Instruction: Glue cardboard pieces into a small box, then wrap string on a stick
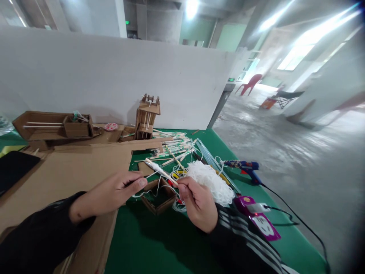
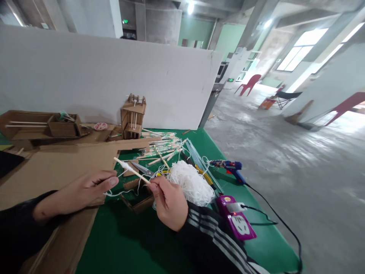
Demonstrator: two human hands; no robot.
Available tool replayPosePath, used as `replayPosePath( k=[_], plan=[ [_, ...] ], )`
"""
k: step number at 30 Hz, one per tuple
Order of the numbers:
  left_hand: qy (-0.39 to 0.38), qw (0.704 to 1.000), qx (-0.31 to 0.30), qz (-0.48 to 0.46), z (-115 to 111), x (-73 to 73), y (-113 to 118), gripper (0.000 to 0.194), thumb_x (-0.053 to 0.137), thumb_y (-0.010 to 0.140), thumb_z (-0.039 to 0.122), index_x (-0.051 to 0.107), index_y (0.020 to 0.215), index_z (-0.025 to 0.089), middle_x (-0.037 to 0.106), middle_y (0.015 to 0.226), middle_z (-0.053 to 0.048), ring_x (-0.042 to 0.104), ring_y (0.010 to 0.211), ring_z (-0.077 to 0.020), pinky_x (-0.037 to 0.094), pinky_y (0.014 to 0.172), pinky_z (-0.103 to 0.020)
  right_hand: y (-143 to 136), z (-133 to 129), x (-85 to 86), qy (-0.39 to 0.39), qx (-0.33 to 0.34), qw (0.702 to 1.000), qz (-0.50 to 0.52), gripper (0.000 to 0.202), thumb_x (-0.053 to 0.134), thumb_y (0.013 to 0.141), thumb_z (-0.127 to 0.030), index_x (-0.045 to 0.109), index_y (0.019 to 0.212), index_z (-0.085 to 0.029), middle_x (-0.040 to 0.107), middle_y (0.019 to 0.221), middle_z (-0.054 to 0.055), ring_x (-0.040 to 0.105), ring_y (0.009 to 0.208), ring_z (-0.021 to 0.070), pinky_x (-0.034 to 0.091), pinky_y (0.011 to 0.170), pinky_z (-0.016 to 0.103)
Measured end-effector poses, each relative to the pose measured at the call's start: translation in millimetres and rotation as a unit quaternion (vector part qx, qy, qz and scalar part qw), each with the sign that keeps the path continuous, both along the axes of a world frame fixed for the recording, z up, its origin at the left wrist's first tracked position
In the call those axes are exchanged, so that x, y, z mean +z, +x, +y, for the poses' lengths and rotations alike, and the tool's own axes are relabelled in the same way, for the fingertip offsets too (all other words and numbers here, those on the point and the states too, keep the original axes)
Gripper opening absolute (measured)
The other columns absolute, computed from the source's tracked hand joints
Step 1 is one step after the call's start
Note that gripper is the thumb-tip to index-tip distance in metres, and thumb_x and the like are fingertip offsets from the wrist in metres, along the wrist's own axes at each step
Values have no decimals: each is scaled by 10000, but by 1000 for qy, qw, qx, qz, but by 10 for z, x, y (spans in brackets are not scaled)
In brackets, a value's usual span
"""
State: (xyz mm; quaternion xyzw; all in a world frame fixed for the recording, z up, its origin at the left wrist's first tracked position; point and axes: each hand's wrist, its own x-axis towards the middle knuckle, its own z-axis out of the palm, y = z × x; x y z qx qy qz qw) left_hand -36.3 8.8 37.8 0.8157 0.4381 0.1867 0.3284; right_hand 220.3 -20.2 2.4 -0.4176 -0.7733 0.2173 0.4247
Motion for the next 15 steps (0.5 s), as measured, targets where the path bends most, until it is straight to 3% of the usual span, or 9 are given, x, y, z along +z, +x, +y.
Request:
replayPosePath(
  k=[4,9,15],
  plan=[
    [-15,1000,-9,-8,-19,3,13,405,347,993,475,456,726,190,425,687,26,444,629,-131,364,580,-240,-14,-3,-20,-38,-7,999,36,121,553,923,-305,469,938,-219,511,596,-61,456,457,100,342,438,223],
    [-16,1000,-7,-17,-19,3,26,394,361,993,471,490,747,191,443,694,24,459,646,-135,375,599,-240,1,11,-34,-3,25,1000,-17,142,406,982,-243,532,927,-209,554,620,-22,520,523,119,388,511,244],
    [-23,999,-12,-30,-12,9,40,392,368,992,452,452,712,190,425,689,25,435,641,-131,374,607,-242,-4,-5,-53,-38,8,999,6,97,546,924,-270,462,933,-223,507,591,-63,457,455,97,331,439,221]
  ],
)
